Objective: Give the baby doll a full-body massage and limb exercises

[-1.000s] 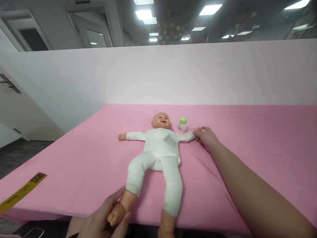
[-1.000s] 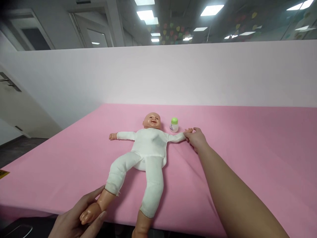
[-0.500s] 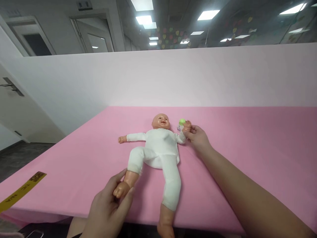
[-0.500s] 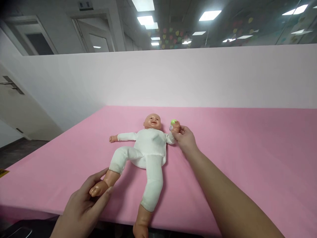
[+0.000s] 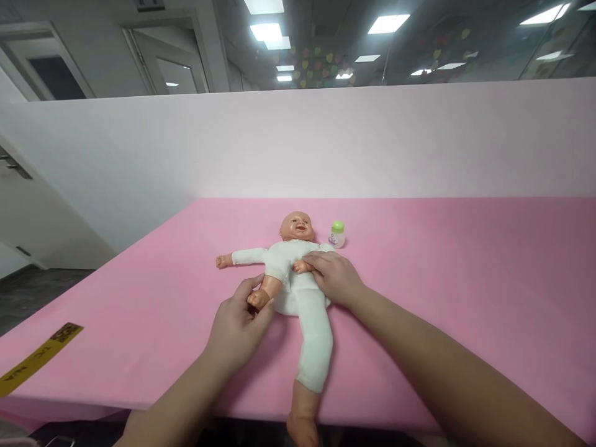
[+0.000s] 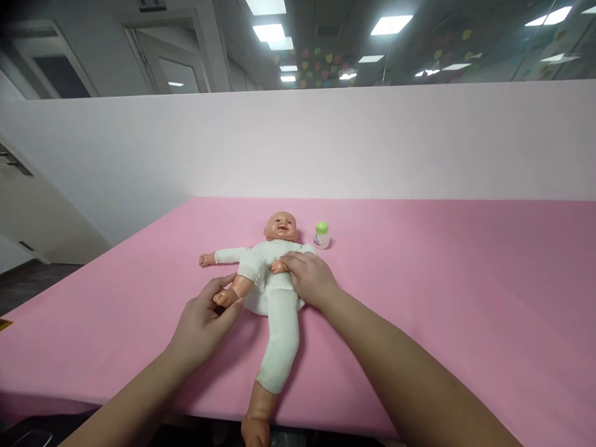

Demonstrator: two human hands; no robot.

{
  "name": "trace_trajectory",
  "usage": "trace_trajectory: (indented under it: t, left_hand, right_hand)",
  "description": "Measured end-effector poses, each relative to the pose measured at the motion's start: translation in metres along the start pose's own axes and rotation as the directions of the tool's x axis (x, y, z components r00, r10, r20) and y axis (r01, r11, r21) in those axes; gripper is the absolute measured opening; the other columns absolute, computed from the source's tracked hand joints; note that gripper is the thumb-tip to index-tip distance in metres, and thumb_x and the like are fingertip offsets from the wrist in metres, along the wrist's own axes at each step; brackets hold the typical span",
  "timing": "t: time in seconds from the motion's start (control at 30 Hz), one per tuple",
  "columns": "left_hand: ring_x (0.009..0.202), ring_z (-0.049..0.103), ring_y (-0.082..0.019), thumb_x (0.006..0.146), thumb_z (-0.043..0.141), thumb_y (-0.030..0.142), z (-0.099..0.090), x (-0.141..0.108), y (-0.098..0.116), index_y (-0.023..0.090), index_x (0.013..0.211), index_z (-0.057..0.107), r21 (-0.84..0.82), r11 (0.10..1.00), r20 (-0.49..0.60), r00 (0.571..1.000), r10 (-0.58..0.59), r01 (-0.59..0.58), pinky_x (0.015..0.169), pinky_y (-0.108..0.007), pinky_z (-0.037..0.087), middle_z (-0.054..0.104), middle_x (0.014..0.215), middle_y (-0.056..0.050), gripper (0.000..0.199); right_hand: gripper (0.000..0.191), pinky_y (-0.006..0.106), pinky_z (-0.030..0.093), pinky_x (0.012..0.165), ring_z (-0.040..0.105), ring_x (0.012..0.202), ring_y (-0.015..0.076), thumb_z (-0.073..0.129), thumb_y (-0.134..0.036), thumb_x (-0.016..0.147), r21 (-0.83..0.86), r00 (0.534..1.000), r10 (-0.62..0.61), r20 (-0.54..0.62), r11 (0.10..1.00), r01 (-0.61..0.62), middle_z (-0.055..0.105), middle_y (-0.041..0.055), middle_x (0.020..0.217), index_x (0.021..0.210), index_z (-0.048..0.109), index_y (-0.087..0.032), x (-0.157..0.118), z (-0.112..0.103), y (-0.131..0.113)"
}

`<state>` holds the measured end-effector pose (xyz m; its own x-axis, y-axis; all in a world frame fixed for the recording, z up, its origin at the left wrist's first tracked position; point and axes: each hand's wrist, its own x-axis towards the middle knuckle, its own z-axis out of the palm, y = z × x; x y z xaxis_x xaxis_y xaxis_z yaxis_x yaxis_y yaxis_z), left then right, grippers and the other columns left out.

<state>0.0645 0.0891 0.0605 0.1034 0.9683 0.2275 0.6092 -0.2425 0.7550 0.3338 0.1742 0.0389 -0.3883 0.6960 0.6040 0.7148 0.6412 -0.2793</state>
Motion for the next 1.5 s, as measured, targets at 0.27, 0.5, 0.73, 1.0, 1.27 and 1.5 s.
trace_trajectory:
  t: [0.27, 0.5, 0.73, 1.0, 1.27, 1.5]
  left_hand:
    - [0.077, 0.068, -0.019, 0.095, 0.065, 0.04, -0.003, -0.011, -0.008, 0.025, 0.14, 0.059, -0.036, 0.999, -0.022, 1.0, 0.013, -0.014, 0.071, -0.029, 0.053, 0.074, 0.091, 0.002, 0.048]
    - [0.1, 0.076, -0.024, 0.094, 0.069, 0.041, -0.025, -0.065, -0.038, 0.023, 0.137, 0.062, -0.035, 0.996, -0.086, 0.993, 0.085, -0.088, 0.08, -0.028, 0.062, 0.078, 0.115, -0.004, 0.047]
    - [0.077, 0.077, -0.017, 0.094, 0.071, 0.032, -0.043, -0.1, -0.062, 0.026, 0.137, 0.063, 0.08, 0.972, 0.021, 0.975, 0.222, -0.223, 0.068, -0.021, 0.062, 0.079, 0.098, 0.0, 0.045]
    - [0.086, 0.08, -0.023, 0.088, 0.073, 0.035, -0.045, -0.103, -0.057, 0.028, 0.127, 0.072, 0.228, 0.95, -0.04, 0.973, 0.227, -0.212, 0.071, -0.025, 0.064, 0.082, 0.106, -0.003, 0.04]
    - [0.093, 0.08, -0.025, 0.092, 0.07, 0.043, -0.041, -0.09, -0.033, 0.025, 0.132, 0.07, 0.069, 0.994, -0.024, 0.995, 0.092, -0.09, 0.077, -0.028, 0.065, 0.081, 0.114, -0.005, 0.044]
    - [0.104, 0.077, -0.024, 0.095, 0.067, 0.04, -0.026, -0.046, -0.008, 0.024, 0.143, 0.06, 0.039, 0.993, -0.034, 0.993, 0.115, -0.114, 0.088, -0.033, 0.062, 0.077, 0.125, -0.006, 0.052]
  right_hand:
    - [0.033, 0.038, 0.054, 0.097, 0.07, 0.113, 0.0228, 0.061, -0.013, 0.097, 0.088, 0.995, 0.08, -0.06, 0.993, -0.074, 0.077, 0.0011, 0.124, 0.122, 0.075, -0.028, -0.003, 0.0, 0.001]
    - [0.044, 0.03, 0.055, 0.062, 0.058, 0.059, 0.0143, 0.072, -0.043, 0.092, 0.375, 0.77, 0.559, -0.307, 0.815, -0.442, 0.077, 0.0017, 0.098, 0.134, 0.067, -0.028, -0.008, -0.016, 0.037]
    - [0.068, 0.036, 0.058, 0.078, 0.072, 0.085, 0.023, 0.075, -0.052, 0.086, 0.409, 0.482, 0.817, -0.316, 0.576, -0.708, 0.076, 0.008, 0.117, 0.145, 0.053, -0.027, -0.024, -0.031, 0.112]
    - [0.069, 0.043, 0.055, 0.088, 0.071, 0.106, 0.0343, 0.075, -0.048, 0.083, 0.171, 0.427, 0.89, -0.16, 0.451, -0.876, 0.074, 0.0183, 0.125, 0.143, 0.058, -0.019, -0.033, -0.034, 0.132]
    - [0.051, 0.034, 0.057, 0.072, 0.067, 0.068, 0.0172, 0.069, -0.043, 0.092, 0.263, 0.691, 0.626, -0.362, 0.779, -0.569, 0.075, 0.0073, 0.125, 0.14, 0.06, -0.027, -0.009, -0.032, 0.057]
    - [0.032, 0.035, 0.054, 0.092, 0.07, 0.113, 0.0231, 0.06, -0.017, 0.099, -0.015, 0.998, 0.035, -0.056, 0.999, -0.036, 0.076, 0.0043, 0.123, 0.127, 0.071, -0.026, 0.008, -0.004, -0.001]
